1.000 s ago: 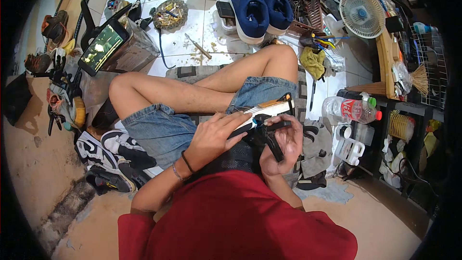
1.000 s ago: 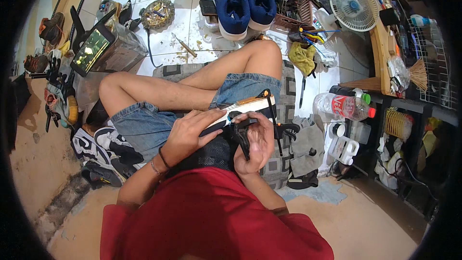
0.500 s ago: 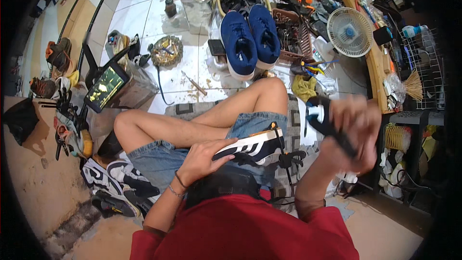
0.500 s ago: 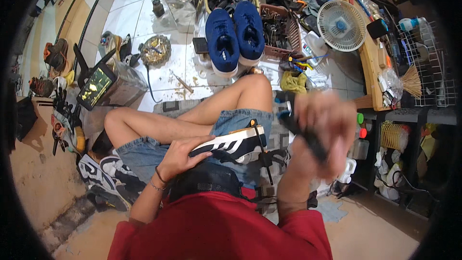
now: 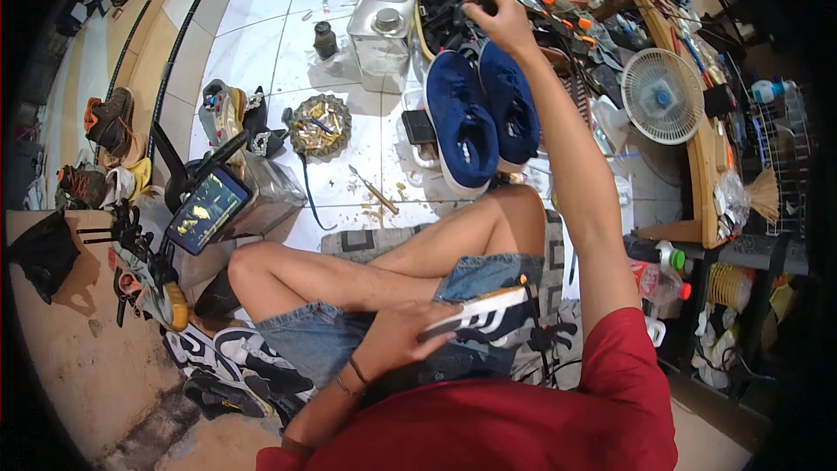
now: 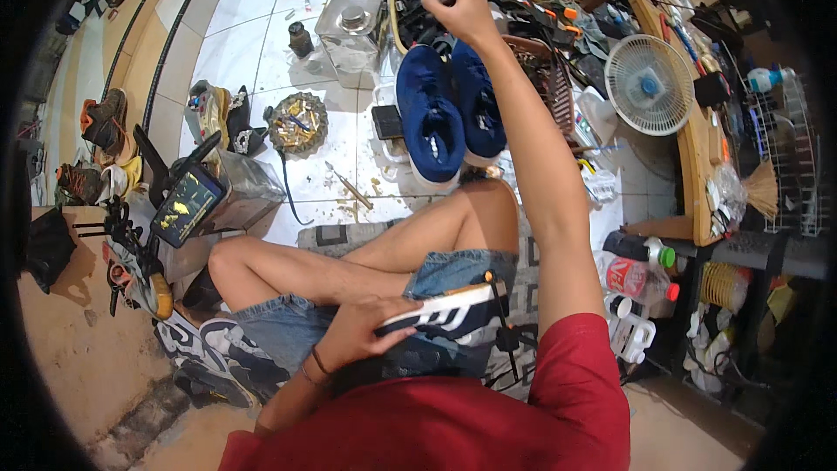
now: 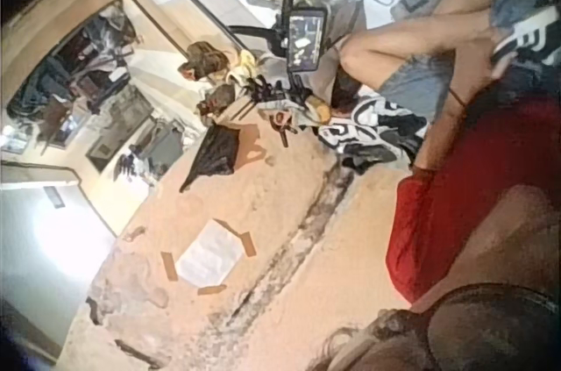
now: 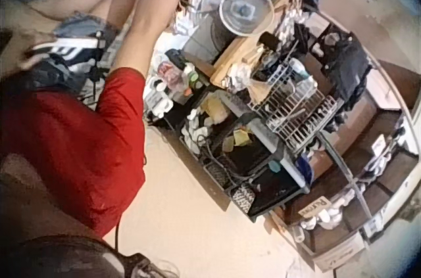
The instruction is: Applying a new sole or trimming to a sneaker.
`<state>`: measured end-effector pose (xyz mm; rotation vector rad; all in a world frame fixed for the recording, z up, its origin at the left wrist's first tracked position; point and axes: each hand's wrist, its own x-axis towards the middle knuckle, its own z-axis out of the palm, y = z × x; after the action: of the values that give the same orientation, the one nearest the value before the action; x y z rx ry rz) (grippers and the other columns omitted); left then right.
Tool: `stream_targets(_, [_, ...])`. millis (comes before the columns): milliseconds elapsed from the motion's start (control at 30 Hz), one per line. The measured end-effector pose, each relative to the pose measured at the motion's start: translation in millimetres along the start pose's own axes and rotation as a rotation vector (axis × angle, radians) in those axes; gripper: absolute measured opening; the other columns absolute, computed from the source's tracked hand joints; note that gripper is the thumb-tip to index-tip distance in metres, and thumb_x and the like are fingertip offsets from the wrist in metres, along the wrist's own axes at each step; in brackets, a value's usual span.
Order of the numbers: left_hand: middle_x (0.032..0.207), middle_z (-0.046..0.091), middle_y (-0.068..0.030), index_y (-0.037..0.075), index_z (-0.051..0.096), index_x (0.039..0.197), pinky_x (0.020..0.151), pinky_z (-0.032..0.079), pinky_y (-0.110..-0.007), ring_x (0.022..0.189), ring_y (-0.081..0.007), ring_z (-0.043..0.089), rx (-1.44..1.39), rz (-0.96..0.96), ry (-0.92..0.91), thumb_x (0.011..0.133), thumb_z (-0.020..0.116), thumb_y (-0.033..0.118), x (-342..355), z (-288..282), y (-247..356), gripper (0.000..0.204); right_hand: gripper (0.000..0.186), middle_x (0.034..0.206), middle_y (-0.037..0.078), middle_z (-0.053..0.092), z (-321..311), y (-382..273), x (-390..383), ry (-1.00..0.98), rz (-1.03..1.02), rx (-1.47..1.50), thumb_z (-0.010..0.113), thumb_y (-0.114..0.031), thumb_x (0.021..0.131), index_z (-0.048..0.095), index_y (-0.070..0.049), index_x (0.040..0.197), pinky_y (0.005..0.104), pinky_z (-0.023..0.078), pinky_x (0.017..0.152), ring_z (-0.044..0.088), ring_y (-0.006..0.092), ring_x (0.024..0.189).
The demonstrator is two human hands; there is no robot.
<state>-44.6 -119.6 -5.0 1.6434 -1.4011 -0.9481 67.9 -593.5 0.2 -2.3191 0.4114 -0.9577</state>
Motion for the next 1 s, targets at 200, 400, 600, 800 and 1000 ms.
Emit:
stream_targets(200, [0.115,0.066,-0.0084,0.017,0.06,0.127,0.079,0.054,-0.039,0.097,-0.0297,0.065,0.041,0.006,-0.126,0.086,0.069,0.027,18.2,-4.6,1.8,0.043,0.043,0.11,0.02,0.065,14.2,114.4,35.5,-0.151,-0.103,-0.447,0.071,-0.038,0.078,0.066,-0.002,0.102,0.0409,0.045,0.096,0.059,0.034,0.108])
stream_targets(400, [0.111,0.068,-0.0139,0.012,0.063,0.122,0.086,0.052,-0.041,0.099,-0.0324,0.066,0.059,-0.06,-0.073,0.084,0.073,0.025,15.5,-7.8,-3.4,0.042,0.08,0.135,0.023,0.047,4.7,27.2,13.2,-0.283,-0.047,-0.226,0.067,-0.06,0.081,0.046,-0.003,0.133,0.0449,0.041,0.103,0.049,0.0419,0.121])
stream_targets(600, [0.104,0.069,-0.0141,0.012,0.062,0.12,0.082,0.052,-0.041,0.093,-0.0329,0.067,0.077,-0.137,-0.039,0.082,0.075,0.027,4.2,-0.6,3.7,0.043,0.065,0.132,0.011,0.054,-124.8,-153.5,-172.5,-0.508,0.207,0.248,0.077,-0.036,0.077,0.055,-0.003,0.129,0.0398,0.042,0.103,0.052,0.0254,0.123])
stream_targets(800, [0.102,0.07,-0.0146,0.009,0.061,0.118,0.076,0.053,-0.04,0.089,-0.0344,0.067,0.142,-0.066,-0.006,0.079,0.078,0.026,-5.4,16.7,5.0,0.046,0.086,0.136,0.013,0.051,-230.0,-183.5,-366.2,-0.44,0.752,0.594,0.08,-0.054,0.071,0.05,-0.003,0.133,0.0418,0.037,0.105,0.048,0.0274,0.128])
stream_targets(1000, [0.097,0.069,-0.0164,0.008,0.061,0.12,0.074,0.053,-0.04,0.086,-0.0329,0.066,0.181,-0.012,0.083,0.082,0.074,0.022,-9.3,22.4,12.1,0.042,0.095,0.149,0.013,0.039,-223.4,-202.4,-454.4,-0.51,0.878,0.897,0.091,-0.038,0.062,0.046,-0.006,0.139,0.0424,0.028,0.113,0.033,0.0269,0.141])
